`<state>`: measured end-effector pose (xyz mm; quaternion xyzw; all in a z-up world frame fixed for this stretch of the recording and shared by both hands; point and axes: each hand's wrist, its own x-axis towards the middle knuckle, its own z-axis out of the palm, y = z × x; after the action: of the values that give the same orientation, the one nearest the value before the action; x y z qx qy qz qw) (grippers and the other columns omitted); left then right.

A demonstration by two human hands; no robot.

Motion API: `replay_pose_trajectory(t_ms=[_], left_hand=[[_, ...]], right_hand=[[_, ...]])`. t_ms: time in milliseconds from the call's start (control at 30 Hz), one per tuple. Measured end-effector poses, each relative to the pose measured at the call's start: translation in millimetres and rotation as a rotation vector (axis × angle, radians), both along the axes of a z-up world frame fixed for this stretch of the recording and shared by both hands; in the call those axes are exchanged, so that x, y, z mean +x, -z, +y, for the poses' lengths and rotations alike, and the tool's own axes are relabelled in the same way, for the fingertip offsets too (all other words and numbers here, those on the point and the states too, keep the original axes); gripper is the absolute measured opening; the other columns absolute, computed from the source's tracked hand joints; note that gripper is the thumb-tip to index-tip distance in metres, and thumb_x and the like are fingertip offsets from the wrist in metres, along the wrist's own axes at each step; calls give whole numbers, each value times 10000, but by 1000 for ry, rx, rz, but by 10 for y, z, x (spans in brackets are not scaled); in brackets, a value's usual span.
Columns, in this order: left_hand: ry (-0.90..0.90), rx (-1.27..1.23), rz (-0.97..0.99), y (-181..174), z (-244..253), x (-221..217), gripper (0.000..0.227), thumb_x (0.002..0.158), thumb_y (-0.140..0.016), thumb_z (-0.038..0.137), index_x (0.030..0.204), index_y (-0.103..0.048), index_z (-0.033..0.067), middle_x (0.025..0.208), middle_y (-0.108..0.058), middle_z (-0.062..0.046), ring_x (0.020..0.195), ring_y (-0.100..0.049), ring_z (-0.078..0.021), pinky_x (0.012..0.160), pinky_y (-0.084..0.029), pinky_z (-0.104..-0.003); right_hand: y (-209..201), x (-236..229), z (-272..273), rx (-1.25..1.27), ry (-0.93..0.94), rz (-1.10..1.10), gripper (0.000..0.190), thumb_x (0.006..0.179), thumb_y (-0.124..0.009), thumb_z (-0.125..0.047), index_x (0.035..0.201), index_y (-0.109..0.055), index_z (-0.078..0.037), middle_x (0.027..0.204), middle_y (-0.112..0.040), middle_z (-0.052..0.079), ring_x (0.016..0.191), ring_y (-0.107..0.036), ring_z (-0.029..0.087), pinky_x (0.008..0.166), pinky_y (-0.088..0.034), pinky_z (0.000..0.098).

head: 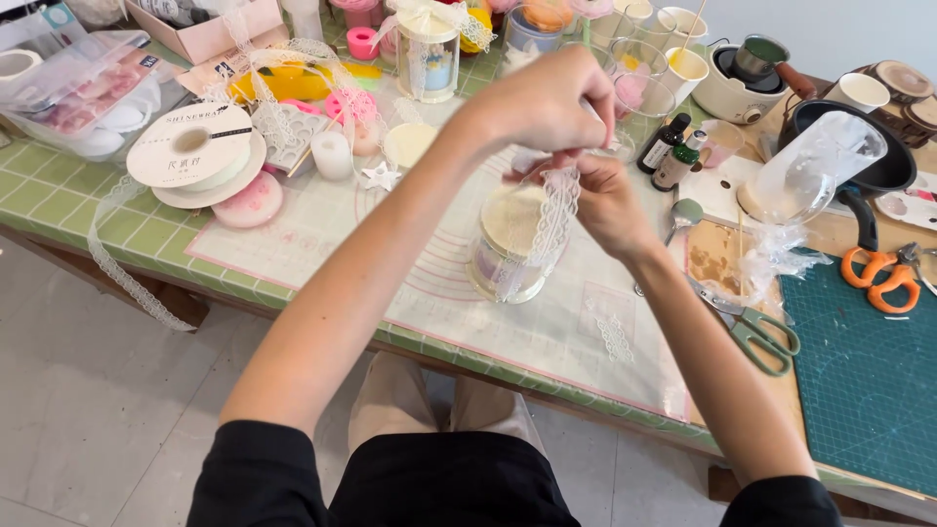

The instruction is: Decorating a transparent candle container with lace ribbon and a lid.

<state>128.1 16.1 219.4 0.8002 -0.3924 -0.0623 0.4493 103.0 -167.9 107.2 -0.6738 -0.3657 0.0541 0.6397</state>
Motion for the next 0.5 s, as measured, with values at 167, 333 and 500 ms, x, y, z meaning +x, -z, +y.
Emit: replay_pose_trajectory(t_ms=[167, 333, 500], left_hand=[[91, -194, 40, 239, 78, 27, 199, 858, -640, 15, 1041, -703, -28, 847, -730, -102, 702, -727, -132, 619, -602, -292], [44, -621, 249, 735, 738, 31, 456, 941, -662, 115, 1374, -532, 50, 1139, -720, -99, 1011, -732, -166, 925, -593, -322], [-100, -390, 374, 2199, 910, 455, 564, 846, -569, -31, 1396, -540, 93, 1215, -723, -91, 1095, -673, -179, 966, -544, -344]], right_hand=[[159, 24, 95, 164, 29, 135, 172, 1064, -546, -35, 1174, -675, -10, 1063, -739, 88, 971, -725, 185, 942, -581, 349], [254, 57, 171, 219, 131, 193, 134, 1081, -551, -37, 1162, -653, -5, 970, -696, 34, 833, -659, 99, 770, -550, 279], [210, 45, 290, 182, 201, 223, 115, 1080, -541, -63, 1104, -642, -14, 906, -683, 2, 757, -647, 48, 683, -566, 236]])
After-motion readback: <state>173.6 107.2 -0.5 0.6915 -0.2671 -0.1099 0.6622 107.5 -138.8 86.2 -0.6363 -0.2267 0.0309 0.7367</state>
